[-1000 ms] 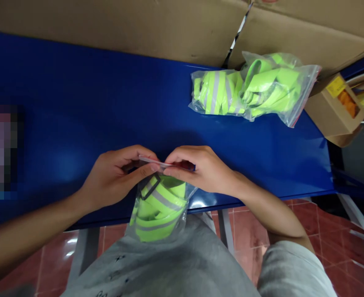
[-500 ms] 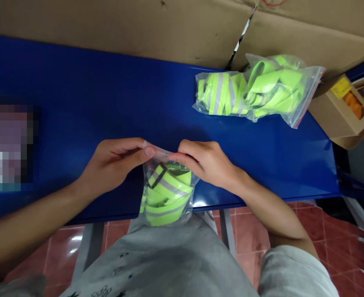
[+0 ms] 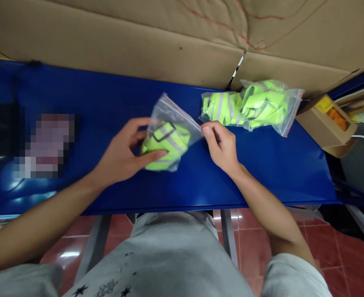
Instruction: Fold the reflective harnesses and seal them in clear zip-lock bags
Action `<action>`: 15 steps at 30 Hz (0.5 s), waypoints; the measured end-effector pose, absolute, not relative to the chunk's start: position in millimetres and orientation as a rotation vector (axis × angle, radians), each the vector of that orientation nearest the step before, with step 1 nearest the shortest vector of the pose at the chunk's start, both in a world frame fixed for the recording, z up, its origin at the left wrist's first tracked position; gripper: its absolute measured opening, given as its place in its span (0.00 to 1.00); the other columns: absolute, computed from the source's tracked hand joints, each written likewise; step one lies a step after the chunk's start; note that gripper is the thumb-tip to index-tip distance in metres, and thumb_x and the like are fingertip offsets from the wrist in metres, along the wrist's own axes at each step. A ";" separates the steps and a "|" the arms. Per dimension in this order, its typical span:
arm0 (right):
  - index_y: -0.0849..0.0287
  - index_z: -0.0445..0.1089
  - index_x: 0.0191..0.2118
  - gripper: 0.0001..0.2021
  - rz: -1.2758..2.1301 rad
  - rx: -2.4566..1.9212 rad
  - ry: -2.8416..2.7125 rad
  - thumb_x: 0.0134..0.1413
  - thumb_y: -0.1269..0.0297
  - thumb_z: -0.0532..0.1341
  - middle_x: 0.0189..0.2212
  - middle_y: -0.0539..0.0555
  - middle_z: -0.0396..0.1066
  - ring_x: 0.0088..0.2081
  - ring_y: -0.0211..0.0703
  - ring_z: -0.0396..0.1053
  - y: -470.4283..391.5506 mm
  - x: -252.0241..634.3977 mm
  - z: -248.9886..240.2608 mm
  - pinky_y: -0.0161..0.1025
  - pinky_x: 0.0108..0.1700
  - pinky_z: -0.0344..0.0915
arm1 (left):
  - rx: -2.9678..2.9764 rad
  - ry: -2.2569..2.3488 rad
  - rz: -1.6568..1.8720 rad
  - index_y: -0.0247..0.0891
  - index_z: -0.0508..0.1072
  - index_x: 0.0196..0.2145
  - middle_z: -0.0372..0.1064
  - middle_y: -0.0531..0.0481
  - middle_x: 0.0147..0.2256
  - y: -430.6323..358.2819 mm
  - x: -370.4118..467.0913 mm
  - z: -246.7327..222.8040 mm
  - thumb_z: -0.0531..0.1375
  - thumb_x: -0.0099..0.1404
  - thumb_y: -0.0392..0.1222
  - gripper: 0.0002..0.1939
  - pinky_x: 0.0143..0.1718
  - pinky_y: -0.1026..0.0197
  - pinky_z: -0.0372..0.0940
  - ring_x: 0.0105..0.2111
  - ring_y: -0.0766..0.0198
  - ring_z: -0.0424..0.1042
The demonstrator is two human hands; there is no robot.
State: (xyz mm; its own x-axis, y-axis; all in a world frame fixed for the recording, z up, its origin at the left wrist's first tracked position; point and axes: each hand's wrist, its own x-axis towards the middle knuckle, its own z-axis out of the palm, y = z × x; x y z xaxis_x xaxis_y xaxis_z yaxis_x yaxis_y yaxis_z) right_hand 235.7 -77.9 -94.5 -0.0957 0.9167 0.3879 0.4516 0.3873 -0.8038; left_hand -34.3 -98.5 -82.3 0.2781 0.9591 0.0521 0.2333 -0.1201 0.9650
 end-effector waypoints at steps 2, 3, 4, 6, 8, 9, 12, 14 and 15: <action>0.56 0.76 0.42 0.15 0.585 -1.219 -1.704 0.72 0.52 0.59 0.31 0.50 0.76 0.29 0.37 0.70 -74.9 240.4 -96.9 0.37 0.33 0.65 | 1.776 1.308 1.161 0.43 0.65 0.63 0.78 0.47 0.51 -87.1 -47.3 -81.7 0.74 0.60 0.46 0.37 0.52 0.53 0.72 0.50 0.54 0.79; 0.56 0.77 0.42 0.14 0.556 -1.222 -1.723 0.72 0.52 0.60 0.33 0.51 0.77 0.31 0.38 0.72 -73.6 242.5 -98.1 0.37 0.34 0.66 | 1.868 1.371 1.243 0.44 0.65 0.63 0.76 0.48 0.54 -79.3 -54.6 -83.4 0.74 0.61 0.45 0.36 0.55 0.52 0.71 0.53 0.54 0.78; 0.56 0.77 0.41 0.14 0.526 -1.223 -1.762 0.72 0.53 0.60 0.34 0.52 0.78 0.32 0.39 0.73 -72.5 243.9 -99.3 0.38 0.36 0.67 | 1.950 1.413 1.308 0.44 0.65 0.62 0.74 0.48 0.57 -70.2 -62.4 -86.5 0.73 0.62 0.45 0.34 0.58 0.50 0.69 0.55 0.54 0.75; 0.56 0.76 0.39 0.14 0.446 -1.214 -1.894 0.72 0.54 0.58 0.35 0.53 0.78 0.34 0.41 0.75 -71.4 244.4 -101.7 0.39 0.36 0.68 | 2.104 1.437 1.337 0.44 0.65 0.59 0.69 0.50 0.61 -49.3 -77.7 -95.8 0.70 0.66 0.46 0.28 0.64 0.44 0.63 0.60 0.54 0.70; 0.56 0.76 0.39 0.14 0.368 -1.193 -2.026 0.73 0.56 0.57 0.36 0.54 0.78 0.35 0.42 0.75 -70.9 243.2 -102.4 0.40 0.37 0.69 | 2.148 1.483 1.355 0.43 0.66 0.53 0.66 0.49 0.59 -26.7 -91.2 -106.7 0.71 0.64 0.53 0.27 0.65 0.41 0.60 0.60 0.53 0.65; 0.56 0.76 0.40 0.14 0.340 -1.179 -2.066 0.73 0.57 0.57 0.36 0.54 0.78 0.36 0.43 0.75 -70.3 243.6 -101.1 0.41 0.39 0.70 | 2.143 1.535 1.317 0.43 0.66 0.51 0.63 0.48 0.59 -15.8 -96.5 -111.5 0.72 0.62 0.57 0.28 0.66 0.40 0.58 0.60 0.53 0.62; 0.55 0.76 0.44 0.09 0.138 -1.148 -2.088 0.70 0.59 0.59 0.44 0.57 0.77 0.49 0.49 0.75 -65.5 259.7 -86.4 0.48 0.54 0.70 | 2.123 1.622 1.245 0.40 0.67 0.43 0.60 0.45 0.56 9.9 -106.6 -118.7 0.71 0.60 0.62 0.28 0.66 0.35 0.52 0.60 0.48 0.58; 0.54 0.76 0.49 0.10 -0.161 -1.202 -1.987 0.67 0.59 0.63 0.51 0.60 0.75 0.57 0.53 0.71 -59.6 287.7 -69.8 0.54 0.62 0.64 | 2.128 1.696 1.135 0.38 0.69 0.43 0.60 0.44 0.55 17.8 -109.7 -115.7 0.68 0.64 0.60 0.24 0.68 0.30 0.46 0.61 0.43 0.56; 0.55 0.75 0.51 0.12 -0.300 -1.273 -1.853 0.65 0.58 0.64 0.53 0.61 0.74 0.59 0.54 0.69 -56.3 306.0 -61.6 0.55 0.64 0.62 | 2.138 1.716 1.072 0.38 0.70 0.45 0.60 0.44 0.54 18.5 -110.4 -112.1 0.66 0.66 0.58 0.22 0.68 0.29 0.45 0.62 0.41 0.56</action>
State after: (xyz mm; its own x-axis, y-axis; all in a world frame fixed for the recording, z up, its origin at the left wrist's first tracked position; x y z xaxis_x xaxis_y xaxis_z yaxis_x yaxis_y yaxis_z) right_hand 306.0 -56.3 -61.6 -0.1248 0.6517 0.7481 0.8544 0.4539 -0.2529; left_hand -110.4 18.5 -112.1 0.0647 0.9102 0.4091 0.7669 -0.3077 0.5632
